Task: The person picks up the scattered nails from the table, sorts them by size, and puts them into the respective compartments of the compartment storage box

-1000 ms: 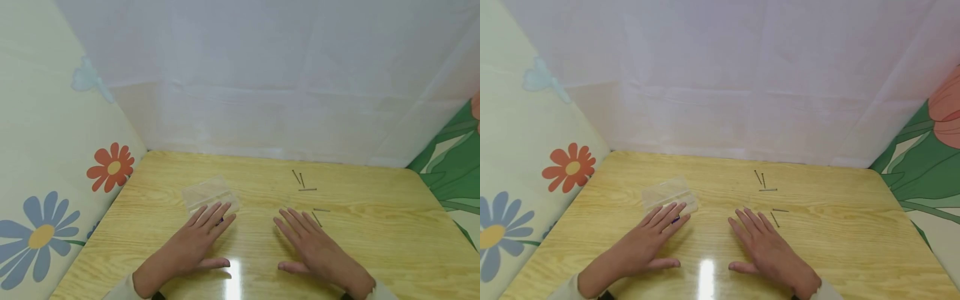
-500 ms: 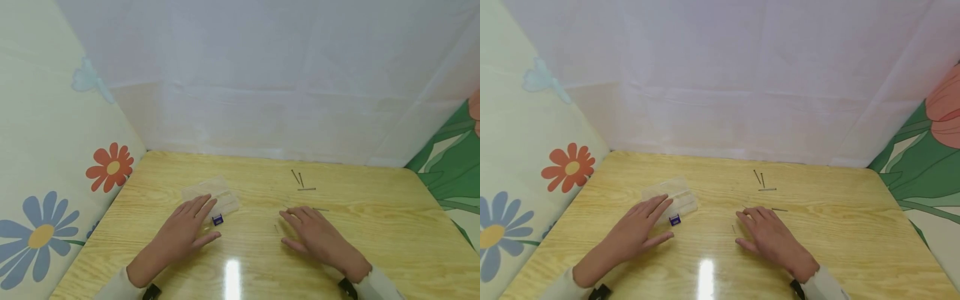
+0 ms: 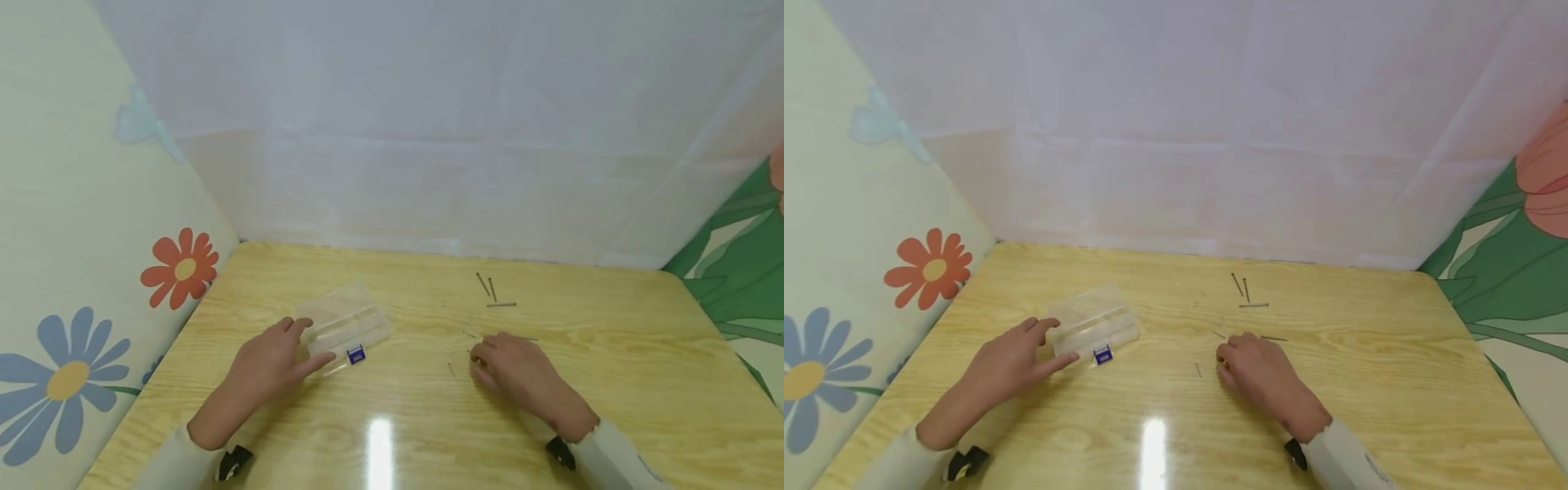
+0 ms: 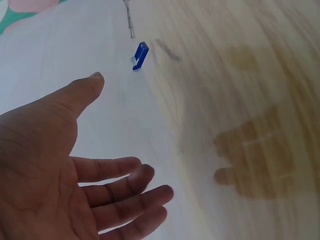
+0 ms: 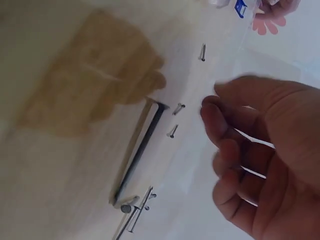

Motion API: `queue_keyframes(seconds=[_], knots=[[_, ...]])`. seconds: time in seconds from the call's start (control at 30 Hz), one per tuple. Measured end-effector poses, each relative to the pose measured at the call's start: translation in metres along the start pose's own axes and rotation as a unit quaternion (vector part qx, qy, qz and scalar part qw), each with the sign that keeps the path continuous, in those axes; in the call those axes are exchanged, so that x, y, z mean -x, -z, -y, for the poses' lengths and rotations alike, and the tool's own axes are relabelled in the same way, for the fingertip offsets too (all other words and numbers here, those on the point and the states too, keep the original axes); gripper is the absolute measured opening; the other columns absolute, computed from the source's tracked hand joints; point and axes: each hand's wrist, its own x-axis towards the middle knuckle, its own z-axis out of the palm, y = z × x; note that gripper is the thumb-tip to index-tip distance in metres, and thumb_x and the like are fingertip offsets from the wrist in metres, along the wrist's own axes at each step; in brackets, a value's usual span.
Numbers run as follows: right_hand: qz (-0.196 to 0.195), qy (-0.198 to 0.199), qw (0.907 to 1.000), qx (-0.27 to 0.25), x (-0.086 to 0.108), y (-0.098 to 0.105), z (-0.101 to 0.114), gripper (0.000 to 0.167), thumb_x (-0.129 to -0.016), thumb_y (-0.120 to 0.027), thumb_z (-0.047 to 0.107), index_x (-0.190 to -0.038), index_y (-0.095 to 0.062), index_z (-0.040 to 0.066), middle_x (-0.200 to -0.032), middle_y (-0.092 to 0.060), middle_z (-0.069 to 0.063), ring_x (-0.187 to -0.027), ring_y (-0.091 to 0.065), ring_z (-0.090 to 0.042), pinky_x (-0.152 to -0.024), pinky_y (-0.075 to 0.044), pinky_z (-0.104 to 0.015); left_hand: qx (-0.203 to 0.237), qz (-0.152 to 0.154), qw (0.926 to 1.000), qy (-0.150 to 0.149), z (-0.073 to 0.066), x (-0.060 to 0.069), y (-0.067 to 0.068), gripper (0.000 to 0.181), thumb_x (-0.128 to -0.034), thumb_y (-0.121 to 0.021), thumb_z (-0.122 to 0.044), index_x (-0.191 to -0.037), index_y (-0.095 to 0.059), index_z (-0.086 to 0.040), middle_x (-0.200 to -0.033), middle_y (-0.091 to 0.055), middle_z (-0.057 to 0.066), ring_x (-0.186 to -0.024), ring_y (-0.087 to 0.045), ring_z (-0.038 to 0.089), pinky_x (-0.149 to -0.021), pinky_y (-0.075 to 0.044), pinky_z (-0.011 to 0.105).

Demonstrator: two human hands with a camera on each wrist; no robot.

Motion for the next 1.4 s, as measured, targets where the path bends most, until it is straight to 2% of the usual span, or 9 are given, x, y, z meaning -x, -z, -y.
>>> queue_keyframes(seconds=[0.1,0.23,0.43,0.83,1.1,1.4], knots=[[0.011,-0.012,0.9999,-0.003,-0.002,0.002,-0.003,0.005,-0.090,-0.079,0.014,-0.095,-0.078,0.012,-0.085,-0.068,0.004,-0.073,-0.063,-0.013,-0.061,-0.052,-0.027,0.009,0.038,0.9988,0.031,0.002,-0.001,0.001,0.087,-0.0890,-0.065,-0.070,-0.138,-0.059,0.001,-0.125,-0.065,0.025,-0.092,-0.069,0.038,-0.062,-0.054,0.048],[0.028,-0.040,0.9987,-0.011,-0.004,0.003,-0.006,0.004,-0.092,-0.077,0.016,-0.091,-0.077,0.012,-0.080,-0.066,0.005,-0.069,-0.061,-0.011,-0.057,-0.048,-0.023,0.010,0.070,0.9966,0.044,0.002,0.000,-0.001,0.093,-0.0885,-0.062,-0.074,-0.141,-0.056,0.003,-0.127,-0.064,0.026,-0.102,-0.067,0.042,-0.067,-0.055,0.052],[0.053,-0.072,0.9959,-0.015,-0.008,0.002,-0.010,0.004,-0.092,-0.074,0.016,-0.090,-0.075,0.012,-0.081,-0.066,0.005,-0.069,-0.060,-0.010,-0.058,-0.049,-0.024,0.006,0.060,0.9972,0.044,0.004,-0.001,-0.005,0.088,-0.0906,-0.065,-0.068,-0.142,-0.056,0.003,-0.127,-0.064,0.026,-0.102,-0.067,0.042,-0.069,-0.055,0.053],[0.069,-0.080,0.9941,-0.024,-0.013,-0.002,-0.012,0.005,-0.091,-0.077,0.015,-0.087,-0.075,0.017,-0.082,-0.069,0.006,-0.071,-0.062,-0.010,-0.061,-0.052,-0.028,0.029,0.051,0.9973,0.044,0.006,-0.003,-0.010,0.087,-0.0882,-0.070,-0.066,-0.141,-0.054,0.000,-0.119,-0.066,0.025,-0.099,-0.066,0.040,-0.066,-0.054,0.052],[0.072,-0.083,0.9934,-0.034,-0.015,-0.003,-0.012,0.010,-0.091,-0.076,0.012,-0.083,-0.073,0.017,-0.077,-0.066,0.008,-0.065,-0.055,-0.005,-0.057,-0.048,-0.026,0.017,0.060,0.9973,0.039,0.000,-0.010,-0.015,0.090,-0.0864,-0.072,-0.065,-0.142,-0.051,0.003,-0.119,-0.066,0.024,-0.096,-0.067,0.039,-0.064,-0.054,0.052],[0.079,-0.081,0.9929,-0.036,-0.018,-0.003,-0.011,0.018,-0.091,-0.072,0.006,-0.078,-0.069,0.017,-0.073,-0.060,0.010,-0.059,-0.045,-0.004,-0.052,-0.042,-0.024,0.013,0.034,0.9991,0.021,-0.003,-0.012,-0.016,0.076,-0.0872,-0.078,-0.054,-0.135,-0.057,0.001,-0.101,-0.068,0.015,-0.080,-0.064,0.028,-0.059,-0.052,0.046]])
